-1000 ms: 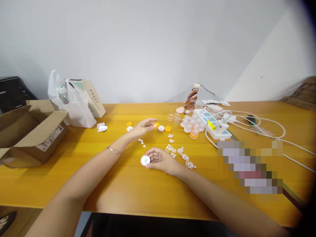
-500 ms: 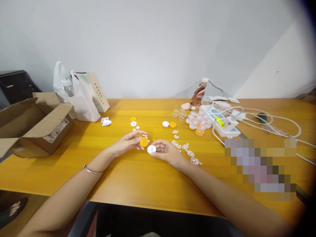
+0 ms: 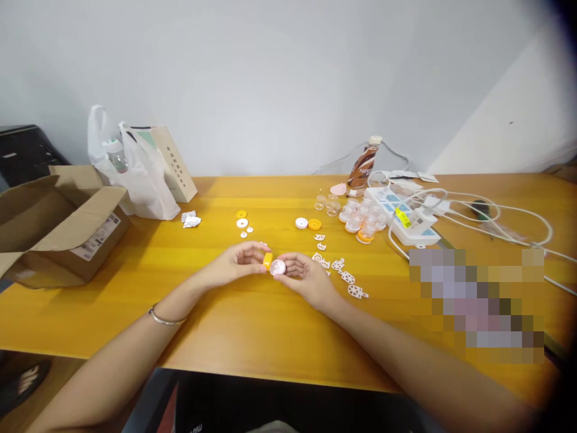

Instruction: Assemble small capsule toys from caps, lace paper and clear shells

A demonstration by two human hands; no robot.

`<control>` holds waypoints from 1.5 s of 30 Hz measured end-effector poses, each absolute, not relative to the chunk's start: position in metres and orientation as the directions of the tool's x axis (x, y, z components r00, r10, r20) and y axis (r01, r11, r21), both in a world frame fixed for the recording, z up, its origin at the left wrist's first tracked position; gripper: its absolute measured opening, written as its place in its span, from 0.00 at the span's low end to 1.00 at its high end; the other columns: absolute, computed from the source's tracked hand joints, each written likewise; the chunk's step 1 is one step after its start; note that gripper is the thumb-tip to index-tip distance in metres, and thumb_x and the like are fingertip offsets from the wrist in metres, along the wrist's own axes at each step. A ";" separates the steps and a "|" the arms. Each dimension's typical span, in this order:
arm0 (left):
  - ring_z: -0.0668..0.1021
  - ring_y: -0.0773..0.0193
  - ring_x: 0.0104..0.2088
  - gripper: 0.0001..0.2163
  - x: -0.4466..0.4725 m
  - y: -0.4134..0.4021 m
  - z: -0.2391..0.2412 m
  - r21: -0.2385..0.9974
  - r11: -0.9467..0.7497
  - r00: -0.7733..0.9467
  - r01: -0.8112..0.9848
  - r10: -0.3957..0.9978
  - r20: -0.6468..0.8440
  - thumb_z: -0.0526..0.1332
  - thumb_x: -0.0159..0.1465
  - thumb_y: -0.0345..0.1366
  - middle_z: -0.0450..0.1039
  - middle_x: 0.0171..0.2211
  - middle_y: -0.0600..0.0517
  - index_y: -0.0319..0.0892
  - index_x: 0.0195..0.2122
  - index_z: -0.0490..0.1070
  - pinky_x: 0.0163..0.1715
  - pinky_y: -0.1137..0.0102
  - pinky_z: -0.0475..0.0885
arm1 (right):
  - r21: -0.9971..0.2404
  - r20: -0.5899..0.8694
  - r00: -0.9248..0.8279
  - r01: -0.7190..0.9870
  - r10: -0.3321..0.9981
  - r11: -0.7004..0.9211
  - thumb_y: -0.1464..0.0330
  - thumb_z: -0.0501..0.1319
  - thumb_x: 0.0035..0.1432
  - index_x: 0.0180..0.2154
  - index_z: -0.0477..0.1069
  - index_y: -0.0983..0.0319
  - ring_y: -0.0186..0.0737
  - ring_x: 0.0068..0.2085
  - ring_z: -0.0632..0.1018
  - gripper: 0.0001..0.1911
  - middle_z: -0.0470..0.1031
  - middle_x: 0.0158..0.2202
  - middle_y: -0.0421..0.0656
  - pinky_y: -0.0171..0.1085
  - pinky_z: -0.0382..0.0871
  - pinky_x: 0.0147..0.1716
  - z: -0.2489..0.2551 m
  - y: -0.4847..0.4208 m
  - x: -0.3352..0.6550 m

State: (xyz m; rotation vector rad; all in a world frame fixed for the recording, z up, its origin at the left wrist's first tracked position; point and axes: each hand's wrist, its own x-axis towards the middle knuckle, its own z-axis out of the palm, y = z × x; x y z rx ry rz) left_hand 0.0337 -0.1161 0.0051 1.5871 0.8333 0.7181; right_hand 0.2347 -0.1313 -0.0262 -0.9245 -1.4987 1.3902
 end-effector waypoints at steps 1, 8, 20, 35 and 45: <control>0.75 0.67 0.36 0.16 0.036 -0.118 0.004 0.981 -0.128 0.555 0.147 0.832 0.026 0.63 0.55 0.34 0.72 0.37 0.49 0.40 0.45 0.66 0.42 0.68 0.68 | -0.992 0.125 -0.351 -0.024 0.928 0.125 0.66 0.66 0.42 0.36 0.68 0.61 0.34 0.33 0.75 0.16 0.74 0.32 0.41 0.39 0.70 0.39 -0.026 -0.132 0.235; 0.74 0.66 0.34 0.14 0.049 -0.134 0.008 0.839 -0.325 0.465 0.436 0.880 0.099 0.60 0.57 0.40 0.74 0.34 0.49 0.38 0.41 0.70 0.38 0.69 0.69 | -0.983 0.169 -0.359 0.003 0.918 0.182 0.67 0.64 0.45 0.40 0.67 0.59 0.35 0.34 0.76 0.18 0.75 0.32 0.40 0.40 0.71 0.40 -0.029 -0.135 0.235; 0.75 0.64 0.33 0.11 0.051 -0.142 0.006 0.686 -0.474 0.481 0.552 0.853 0.202 0.58 0.59 0.41 0.75 0.33 0.50 0.40 0.38 0.72 0.37 0.70 0.69 | -0.981 0.165 -0.341 0.045 0.926 0.191 0.71 0.62 0.47 0.38 0.65 0.58 0.37 0.37 0.77 0.14 0.76 0.35 0.40 0.41 0.69 0.43 -0.028 -0.140 0.235; 0.72 0.63 0.46 0.16 0.037 -0.140 0.015 0.448 -0.759 0.677 0.472 0.638 0.367 0.54 0.62 0.34 0.69 0.47 0.46 0.44 0.52 0.62 0.48 0.67 0.67 | -0.984 0.173 -0.370 -0.109 0.913 0.143 0.67 0.67 0.41 0.37 0.64 0.58 0.37 0.34 0.77 0.19 0.76 0.31 0.39 0.41 0.71 0.41 -0.023 -0.143 0.233; 0.75 0.65 0.38 0.11 0.040 -0.135 0.015 0.673 -0.610 0.552 0.419 0.759 0.344 0.53 0.63 0.36 0.74 0.37 0.48 0.40 0.43 0.71 0.40 0.71 0.69 | -0.928 -0.112 -0.536 -0.245 0.836 -0.282 0.66 0.67 0.42 0.38 0.71 0.62 0.36 0.35 0.78 0.17 0.77 0.35 0.43 0.41 0.69 0.45 -0.016 -0.136 0.237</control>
